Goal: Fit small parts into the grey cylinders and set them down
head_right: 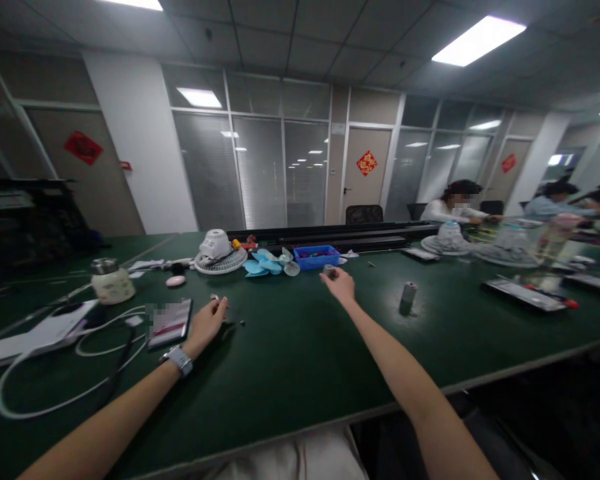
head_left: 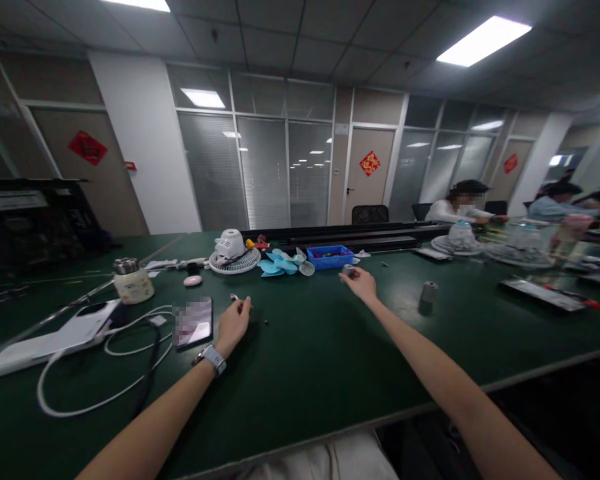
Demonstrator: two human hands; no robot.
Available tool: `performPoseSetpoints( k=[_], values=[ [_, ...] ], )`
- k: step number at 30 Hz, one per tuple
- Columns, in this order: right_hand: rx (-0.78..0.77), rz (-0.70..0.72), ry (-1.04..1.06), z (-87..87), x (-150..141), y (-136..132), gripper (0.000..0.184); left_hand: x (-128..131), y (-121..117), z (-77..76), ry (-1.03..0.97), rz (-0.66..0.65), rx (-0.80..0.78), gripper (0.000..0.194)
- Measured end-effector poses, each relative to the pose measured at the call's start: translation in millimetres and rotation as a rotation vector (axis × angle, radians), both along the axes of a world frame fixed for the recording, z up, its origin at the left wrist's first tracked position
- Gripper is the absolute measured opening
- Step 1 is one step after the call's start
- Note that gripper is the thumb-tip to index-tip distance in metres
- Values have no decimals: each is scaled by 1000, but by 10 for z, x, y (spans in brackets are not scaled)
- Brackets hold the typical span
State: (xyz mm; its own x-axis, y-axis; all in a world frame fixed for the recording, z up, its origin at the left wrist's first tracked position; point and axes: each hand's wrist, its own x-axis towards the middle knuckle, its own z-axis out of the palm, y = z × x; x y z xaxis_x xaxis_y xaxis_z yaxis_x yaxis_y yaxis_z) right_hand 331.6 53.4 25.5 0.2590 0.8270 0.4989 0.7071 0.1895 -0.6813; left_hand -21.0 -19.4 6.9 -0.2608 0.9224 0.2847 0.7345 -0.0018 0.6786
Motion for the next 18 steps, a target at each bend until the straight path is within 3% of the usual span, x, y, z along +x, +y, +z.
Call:
performPoseSetpoints(
  k=[2,4,10,13,16,18],
  values=[
    [-55,-264,-49,-31,424,130,38,-10,22,-3,8,7,-3,42],
    [-111,-390,-71,-103,709,190,41,-12,35,2,19,20,-7,40],
    [-224,-448,-37,-300,924,215,45,-26,29,3,141,63,-7,37],
    [-207,-449,-30,-223,854,161,53,-60,33,-20,209,51,-10,36],
    [35,-456,-133,-12,502,-27,66,-96,54,-44,237,38,-16,36],
    [200,-220,-233,109,61,-214,57,-109,68,-52,240,29,-26,37]
  ],
)
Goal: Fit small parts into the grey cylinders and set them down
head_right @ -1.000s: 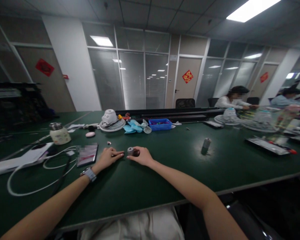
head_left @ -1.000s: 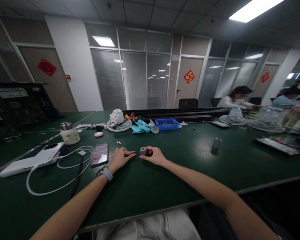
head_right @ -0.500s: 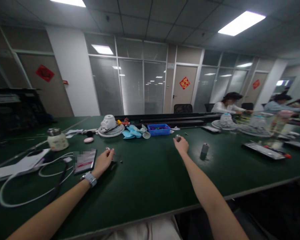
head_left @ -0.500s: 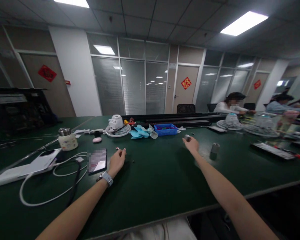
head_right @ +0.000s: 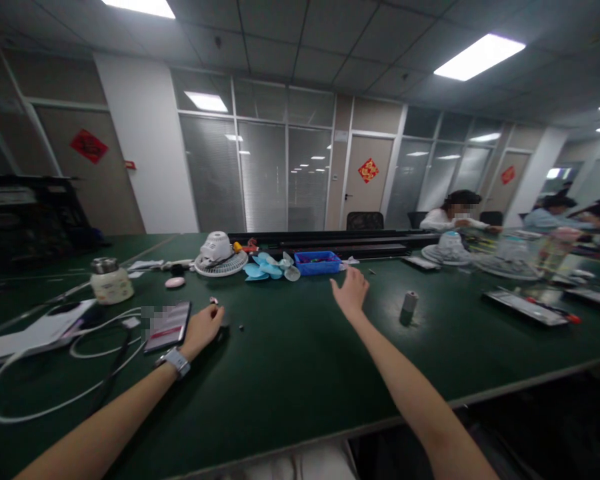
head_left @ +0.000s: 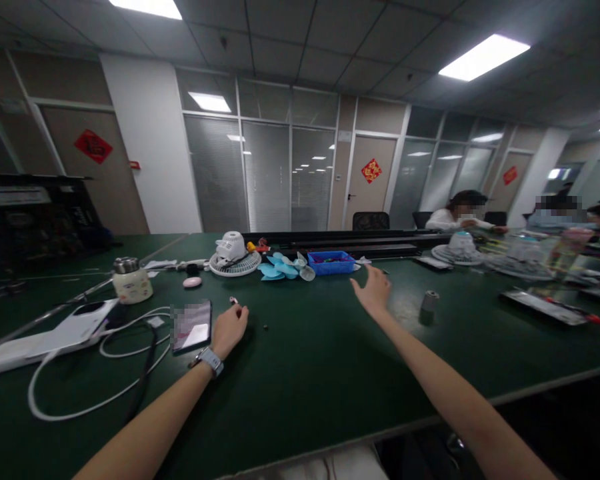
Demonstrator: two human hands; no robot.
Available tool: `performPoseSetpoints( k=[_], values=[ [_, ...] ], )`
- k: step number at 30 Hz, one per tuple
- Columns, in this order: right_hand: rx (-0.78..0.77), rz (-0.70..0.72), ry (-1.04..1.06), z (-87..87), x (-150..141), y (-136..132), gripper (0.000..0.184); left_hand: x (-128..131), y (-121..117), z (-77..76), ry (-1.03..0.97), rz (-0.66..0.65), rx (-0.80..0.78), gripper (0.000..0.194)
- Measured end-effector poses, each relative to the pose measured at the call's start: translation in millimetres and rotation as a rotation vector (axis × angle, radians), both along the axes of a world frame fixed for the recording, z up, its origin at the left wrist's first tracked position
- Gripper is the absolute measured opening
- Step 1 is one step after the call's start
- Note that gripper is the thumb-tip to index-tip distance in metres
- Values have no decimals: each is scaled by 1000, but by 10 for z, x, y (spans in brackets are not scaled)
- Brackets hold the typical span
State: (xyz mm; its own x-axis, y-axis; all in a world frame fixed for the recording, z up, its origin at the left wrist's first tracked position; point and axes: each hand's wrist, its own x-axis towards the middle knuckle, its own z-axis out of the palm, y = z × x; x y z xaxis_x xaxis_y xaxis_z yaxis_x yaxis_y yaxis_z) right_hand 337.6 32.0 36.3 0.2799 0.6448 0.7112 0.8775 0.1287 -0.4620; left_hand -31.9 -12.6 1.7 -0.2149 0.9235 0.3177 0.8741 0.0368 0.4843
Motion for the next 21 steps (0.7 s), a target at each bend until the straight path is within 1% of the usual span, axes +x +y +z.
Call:
performPoseSetpoints(
  k=[1,2,3,4,5,6,8,10,12,14,16,18,19,21],
  values=[
    [-8,216,-58,28,-262,-97,47,-3,5,-2,2,-1,-8,37],
    [-65,460,-113,28,-532,-189,40,-4,8,-3,2,-2,-13,37],
    [-144,667,-155,5,-795,-268,39,-4,8,-3,1,-2,-15,37],
    [-222,812,-183,-37,-1034,-331,40,-2,5,-3,0,-1,-11,37],
    [-288,912,-205,-90,-1242,-374,43,1,2,-3,0,0,-3,37],
    [-333,965,-219,-148,-1412,-399,46,5,-4,-2,2,1,5,38],
    [-368,978,-235,-253,-1645,-401,48,15,-15,0,8,2,9,38],
    [-368,949,-240,-322,-1766,-370,40,27,-25,6,13,-2,0,38],
    [-367,925,-232,-338,-1807,-338,31,38,-32,17,15,-9,-9,38],
    [-351,924,-211,-284,-1753,-306,27,46,-38,29,17,-10,-19,38],
    [-302,923,-179,-163,-1546,-249,26,50,-44,39,7,-7,-34,37],
    [-202,843,-136,-14,-1142,-142,26,52,-55,46,-6,-8,-43,37],
    [-133,750,-107,51,-872,-71,28,54,-61,49,-12,-13,-44,37],
    [-8,480,-72,130,-256,87,30,62,-75,57,-21,-29,-42,36]
  ],
)
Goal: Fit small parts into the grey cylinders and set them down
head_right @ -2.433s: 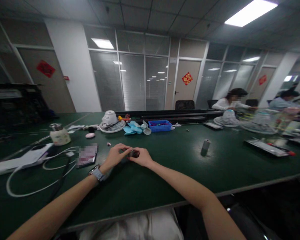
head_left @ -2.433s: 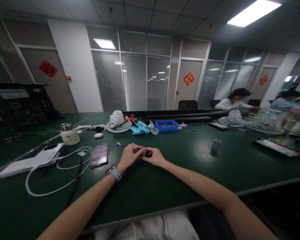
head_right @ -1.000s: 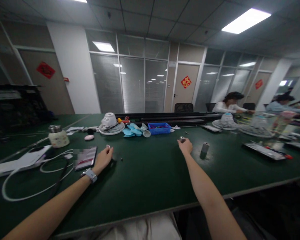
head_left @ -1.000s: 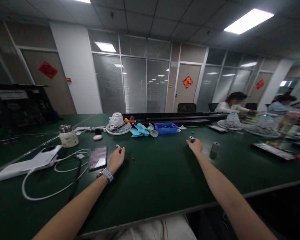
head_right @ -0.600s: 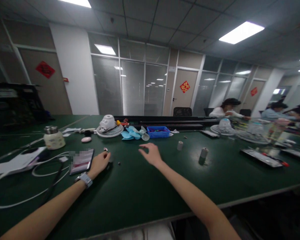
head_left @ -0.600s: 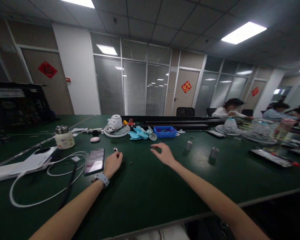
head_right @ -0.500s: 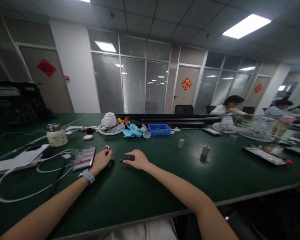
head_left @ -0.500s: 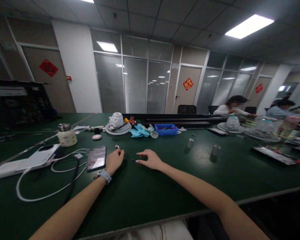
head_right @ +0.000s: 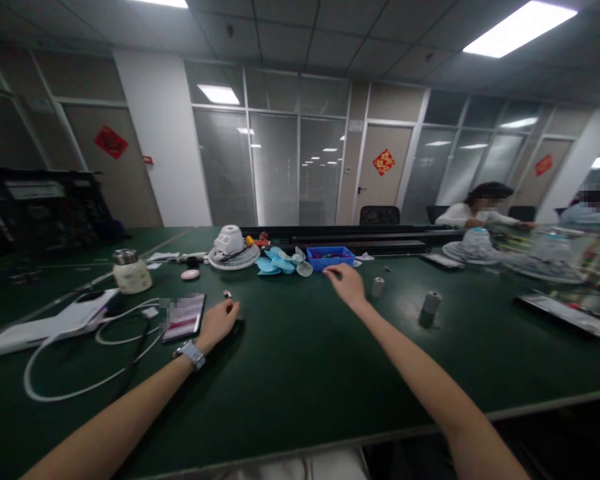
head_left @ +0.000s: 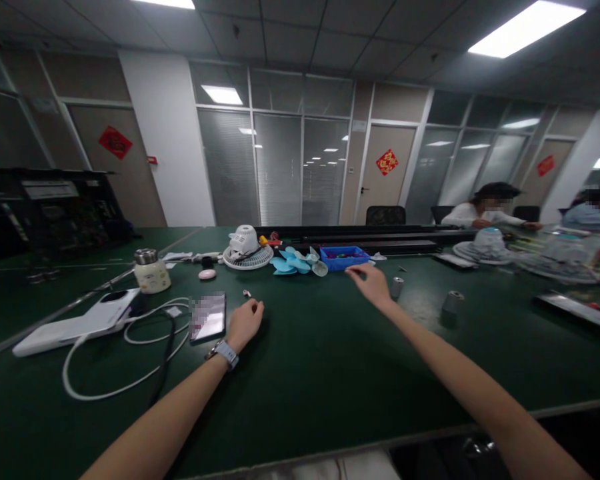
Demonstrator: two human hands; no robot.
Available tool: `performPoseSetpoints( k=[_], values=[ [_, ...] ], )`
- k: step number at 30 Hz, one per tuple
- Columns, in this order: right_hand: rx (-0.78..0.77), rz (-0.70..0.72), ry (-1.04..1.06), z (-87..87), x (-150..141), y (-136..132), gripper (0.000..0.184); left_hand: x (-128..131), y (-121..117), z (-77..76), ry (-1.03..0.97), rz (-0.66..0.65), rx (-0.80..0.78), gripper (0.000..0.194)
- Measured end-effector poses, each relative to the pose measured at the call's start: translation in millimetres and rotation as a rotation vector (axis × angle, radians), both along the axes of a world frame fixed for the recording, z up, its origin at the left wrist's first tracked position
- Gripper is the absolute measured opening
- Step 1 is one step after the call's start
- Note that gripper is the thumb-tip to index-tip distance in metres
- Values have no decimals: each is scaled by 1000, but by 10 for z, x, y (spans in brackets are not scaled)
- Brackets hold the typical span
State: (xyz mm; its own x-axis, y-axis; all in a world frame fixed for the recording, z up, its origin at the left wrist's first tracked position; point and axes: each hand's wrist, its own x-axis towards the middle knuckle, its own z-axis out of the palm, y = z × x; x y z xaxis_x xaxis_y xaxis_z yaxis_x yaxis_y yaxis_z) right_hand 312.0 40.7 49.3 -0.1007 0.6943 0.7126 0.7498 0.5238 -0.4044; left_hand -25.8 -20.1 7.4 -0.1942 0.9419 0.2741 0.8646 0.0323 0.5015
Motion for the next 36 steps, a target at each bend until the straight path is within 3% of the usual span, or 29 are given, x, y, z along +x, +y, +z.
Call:
performPoseSetpoints(
  k=[3,5,7,14,20,25,32,36],
  values=[
    [12,-368,10,-43,849,200,33,17,-12,12,-9,-10,-2,36],
    [-62,-477,-10,-142,1205,274,33,25,-10,16,-9,-8,-4,36],
    [-124,-524,-4,-238,1365,310,32,27,-2,12,-9,1,-7,36],
    [-156,-548,84,-294,1354,369,32,22,23,-19,16,-6,16,37],
    [-161,-578,30,-288,1361,369,31,44,10,4,31,17,-5,37],
    [-270,-630,35,-271,1335,383,29,42,-1,11,29,8,-5,37],
    [-324,-566,82,-460,1294,395,64,37,-5,19,36,7,-21,36],
    [-374,-590,136,-483,1304,388,46,27,-9,15,44,-11,-12,37]
  ],
)
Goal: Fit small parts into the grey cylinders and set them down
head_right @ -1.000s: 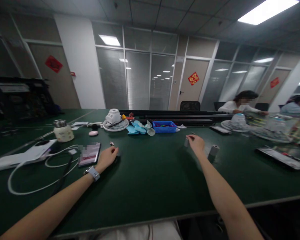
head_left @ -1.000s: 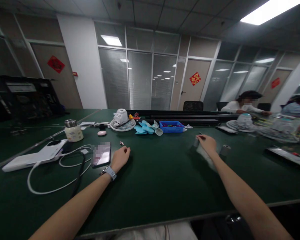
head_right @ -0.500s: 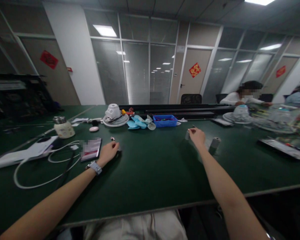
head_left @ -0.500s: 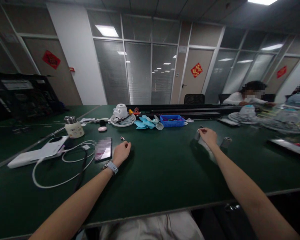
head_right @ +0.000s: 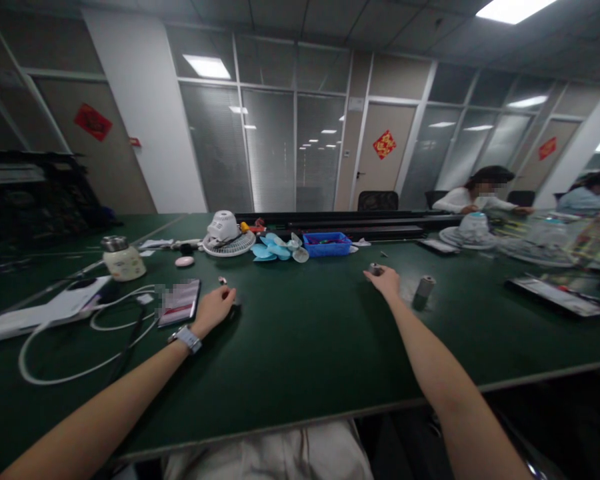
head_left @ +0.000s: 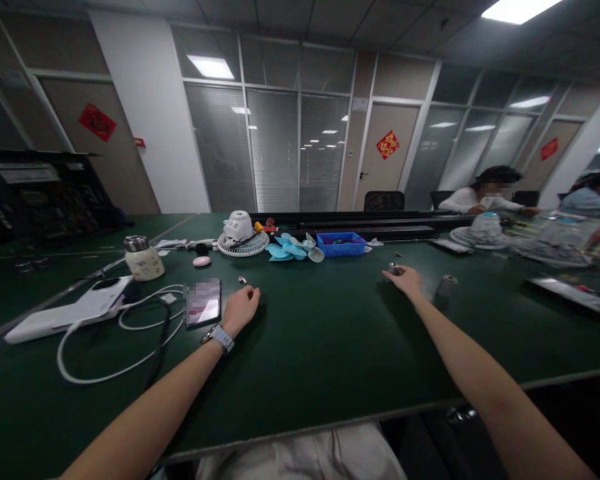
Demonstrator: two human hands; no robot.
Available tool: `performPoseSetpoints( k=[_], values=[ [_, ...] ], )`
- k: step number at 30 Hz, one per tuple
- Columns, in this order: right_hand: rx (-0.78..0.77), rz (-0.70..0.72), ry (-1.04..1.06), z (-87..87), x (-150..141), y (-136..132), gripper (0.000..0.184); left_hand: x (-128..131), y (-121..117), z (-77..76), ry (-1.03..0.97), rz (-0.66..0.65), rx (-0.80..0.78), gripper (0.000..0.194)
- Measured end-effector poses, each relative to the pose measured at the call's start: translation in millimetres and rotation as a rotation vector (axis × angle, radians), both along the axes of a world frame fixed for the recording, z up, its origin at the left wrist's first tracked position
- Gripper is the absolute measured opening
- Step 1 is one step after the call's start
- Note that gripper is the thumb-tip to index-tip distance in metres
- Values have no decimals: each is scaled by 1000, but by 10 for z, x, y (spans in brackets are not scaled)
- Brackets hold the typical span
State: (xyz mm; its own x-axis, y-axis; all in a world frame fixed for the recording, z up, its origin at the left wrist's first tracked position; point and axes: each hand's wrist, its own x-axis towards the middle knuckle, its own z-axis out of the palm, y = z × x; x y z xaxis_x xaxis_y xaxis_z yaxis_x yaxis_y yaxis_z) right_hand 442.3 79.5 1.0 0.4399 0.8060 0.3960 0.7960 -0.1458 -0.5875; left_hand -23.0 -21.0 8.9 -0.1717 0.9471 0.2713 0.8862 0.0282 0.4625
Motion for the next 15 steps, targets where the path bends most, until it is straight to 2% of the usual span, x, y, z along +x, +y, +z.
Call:
performPoseSetpoints(
  k=[2,4,6,8,10,12,15],
  values=[
    [33,5,36,61,-114,-33,43,-2,0,0,-3,4,-4,38],
    [93,133,107,141,-398,-109,44,1,-2,4,-1,7,-13,37],
    [126,412,232,202,-850,-245,45,8,-6,8,6,2,-17,37],
    [85,767,350,221,-1385,-433,49,14,-10,9,14,-5,-9,37],
    [22,991,372,207,-1877,-640,52,13,-12,2,15,-2,1,37],
    [-28,1093,359,181,-2232,-815,52,8,-13,-7,9,4,2,37],
    [-63,1142,337,137,-2472,-957,51,15,-33,2,-12,-3,14,38]
  ],
)
